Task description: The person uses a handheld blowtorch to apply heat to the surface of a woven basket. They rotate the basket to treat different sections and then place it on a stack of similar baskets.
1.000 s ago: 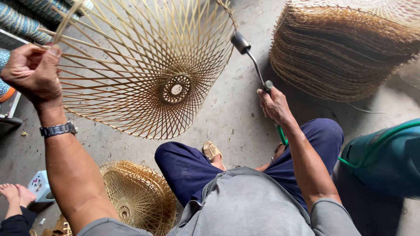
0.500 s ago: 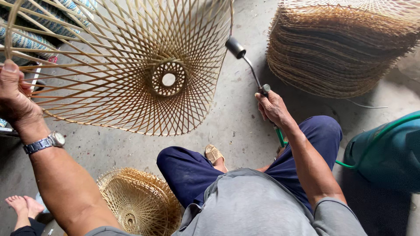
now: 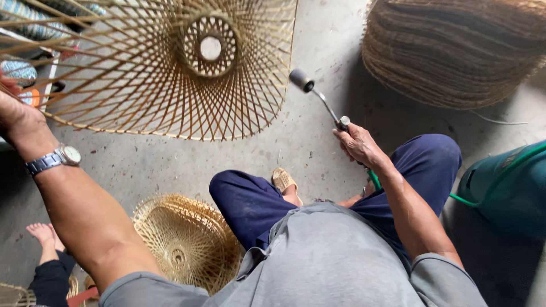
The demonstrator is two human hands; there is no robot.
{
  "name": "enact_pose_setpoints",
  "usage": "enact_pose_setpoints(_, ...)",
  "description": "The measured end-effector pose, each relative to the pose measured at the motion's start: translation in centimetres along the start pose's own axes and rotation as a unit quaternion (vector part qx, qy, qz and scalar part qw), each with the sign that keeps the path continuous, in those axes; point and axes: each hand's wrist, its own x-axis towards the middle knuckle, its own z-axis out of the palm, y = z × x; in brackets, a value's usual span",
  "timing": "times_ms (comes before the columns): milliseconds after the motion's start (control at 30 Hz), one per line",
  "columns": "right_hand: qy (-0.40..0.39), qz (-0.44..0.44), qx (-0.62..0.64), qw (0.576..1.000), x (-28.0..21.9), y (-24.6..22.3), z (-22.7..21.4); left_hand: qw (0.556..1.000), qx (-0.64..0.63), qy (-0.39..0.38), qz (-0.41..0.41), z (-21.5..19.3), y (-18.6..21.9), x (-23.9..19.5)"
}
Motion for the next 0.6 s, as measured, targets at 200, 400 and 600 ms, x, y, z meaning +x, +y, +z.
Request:
enact_pose_setpoints(200, -0.063, 0.047, -0.07, 0.994, 0.2, 0.5, 2.4, 0.997, 0.075, 0.022, 0.024, 1.2, -0.6, 1.2)
enact_pose_setpoints(400, -0.091, 0.03, -0.084, 0.992, 0.6, -1.0, 5.1, 0.987, 0.129, 0.001, 0.096, 3.3, 0.4, 2.9)
enact_pose_setpoints(600, -0.106, 0.011, -0.058, 0.993, 2.8, -2.5, 5.6, 0.981, 0.105, -0.044, 0.155, 7.2, 3.5, 0.4)
